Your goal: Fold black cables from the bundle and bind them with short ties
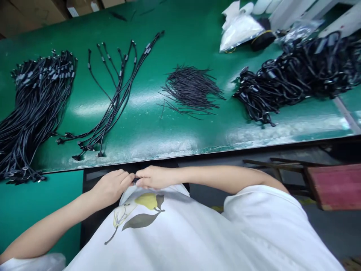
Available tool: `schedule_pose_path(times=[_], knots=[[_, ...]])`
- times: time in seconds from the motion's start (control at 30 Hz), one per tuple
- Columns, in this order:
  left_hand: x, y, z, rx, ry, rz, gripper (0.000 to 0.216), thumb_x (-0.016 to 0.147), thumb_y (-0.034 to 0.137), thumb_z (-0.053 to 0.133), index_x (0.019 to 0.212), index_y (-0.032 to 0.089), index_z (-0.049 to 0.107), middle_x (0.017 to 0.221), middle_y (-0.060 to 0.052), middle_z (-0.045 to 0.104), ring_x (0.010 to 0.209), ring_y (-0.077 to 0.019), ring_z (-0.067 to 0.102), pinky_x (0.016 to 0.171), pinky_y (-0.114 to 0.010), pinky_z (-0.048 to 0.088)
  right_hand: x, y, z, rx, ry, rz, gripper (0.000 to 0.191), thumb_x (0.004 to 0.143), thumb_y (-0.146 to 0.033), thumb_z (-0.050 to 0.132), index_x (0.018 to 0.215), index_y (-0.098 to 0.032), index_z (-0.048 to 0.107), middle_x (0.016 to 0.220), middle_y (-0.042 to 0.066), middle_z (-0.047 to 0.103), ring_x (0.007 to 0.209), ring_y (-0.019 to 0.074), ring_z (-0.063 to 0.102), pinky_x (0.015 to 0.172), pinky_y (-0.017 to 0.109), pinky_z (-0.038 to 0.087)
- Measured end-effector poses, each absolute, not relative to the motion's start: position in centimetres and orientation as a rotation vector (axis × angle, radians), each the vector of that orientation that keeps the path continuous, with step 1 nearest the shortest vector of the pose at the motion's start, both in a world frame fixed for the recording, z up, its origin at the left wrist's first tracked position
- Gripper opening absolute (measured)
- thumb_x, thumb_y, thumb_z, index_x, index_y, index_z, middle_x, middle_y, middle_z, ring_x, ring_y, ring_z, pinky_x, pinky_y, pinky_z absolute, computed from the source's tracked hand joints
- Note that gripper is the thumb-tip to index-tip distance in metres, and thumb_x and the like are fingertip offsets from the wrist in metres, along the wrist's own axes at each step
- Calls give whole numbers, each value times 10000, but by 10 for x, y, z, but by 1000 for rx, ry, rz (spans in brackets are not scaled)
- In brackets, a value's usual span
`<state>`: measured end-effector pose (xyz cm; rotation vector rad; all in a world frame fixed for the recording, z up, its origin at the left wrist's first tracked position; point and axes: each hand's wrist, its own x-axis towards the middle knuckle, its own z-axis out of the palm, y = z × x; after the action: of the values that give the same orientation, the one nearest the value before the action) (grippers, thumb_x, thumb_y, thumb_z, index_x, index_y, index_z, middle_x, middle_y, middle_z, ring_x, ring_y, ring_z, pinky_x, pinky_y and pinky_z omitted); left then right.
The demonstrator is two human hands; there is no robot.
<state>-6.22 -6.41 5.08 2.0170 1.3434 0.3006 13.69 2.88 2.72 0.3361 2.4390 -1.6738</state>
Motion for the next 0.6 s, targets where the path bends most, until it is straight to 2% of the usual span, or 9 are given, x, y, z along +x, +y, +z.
schedule_pose_path(times=[0.07, 0.17, 0.3, 0.37, 0.4, 0.47, 0.53, 0.6], knots=[[-60, -50, 44, 1864, 1392, 341, 181, 922, 306, 484, 821, 211, 601, 662, -28, 558, 605, -183, 478, 594, -288, 322, 136, 29, 14, 442, 2808, -1313, 250, 978, -259, 374, 851, -143, 555, 761, 42, 614, 599, 118, 518, 561, 235, 355], [-53, -37, 38, 1499, 1375, 404, 250, 926, 376, 488, 774, 213, 600, 592, 8, 536, 557, -159, 474, 584, -264, 315, 139, 31, 10, 450, 3098, -803, 320, 992, -246, 323, 884, -127, 600, 794, 83, 626, 656, 155, 537, 589, 269, 367], [-49, -39, 29, 1087, 1323, 604, 331, 896, 474, 529, 776, 178, 616, 580, 13, 514, 575, -144, 459, 618, -264, 346, 171, 82, 22, 476, 3206, -831, 365, 994, -414, 375, 968, -164, 640, 912, 76, 641, 829, 170, 574, 706, 275, 428], [-49, -41, 26, 913, 1360, 813, 323, 865, 486, 584, 818, 168, 621, 588, 20, 495, 585, -131, 437, 616, -257, 340, 201, 135, 23, 929, 3245, -856, 381, 1012, -382, 310, 1029, -196, 642, 1012, 80, 633, 954, 183, 564, 805, 301, 439], [-48, -41, 25, 830, 1373, 915, 323, 843, 490, 615, 830, 167, 617, 585, 26, 479, 579, -124, 418, 602, -251, 329, 218, 165, 19, 1328, 3207, -762, 413, 1020, -329, 250, 1043, -194, 640, 1027, 95, 623, 979, 194, 554, 835, 326, 434], [-43, -39, 24, 698, 1358, 1045, 340, 805, 500, 662, 823, 166, 599, 576, 36, 447, 558, -109, 381, 568, -242, 306, 247, 221, 7, 1922, 2995, -504, 365, 998, -270, 291, 1066, -171, 635, 1052, 131, 601, 1009, 227, 533, 874, 370, 418], [-35, -38, 26, 641, 1312, 1056, 359, 790, 511, 676, 808, 163, 589, 561, 42, 425, 541, -100, 357, 546, -238, 289, 264, 262, -8, 2173, 2795, -287, 271, 950, -233, 397, 1045, -130, 630, 1073, 165, 584, 1018, 262, 511, 886, 406, 403], [-29, -37, 27, 653, 1289, 1026, 362, 804, 513, 661, 803, 158, 591, 555, 39, 427, 543, -98, 355, 551, -238, 291, 268, 282, -19, 2193, 2725, -136, 216, 908, -201, 453, 1013, -108, 618, 1074, 182, 576, 1006, 278, 497, 879, 424, 395]])
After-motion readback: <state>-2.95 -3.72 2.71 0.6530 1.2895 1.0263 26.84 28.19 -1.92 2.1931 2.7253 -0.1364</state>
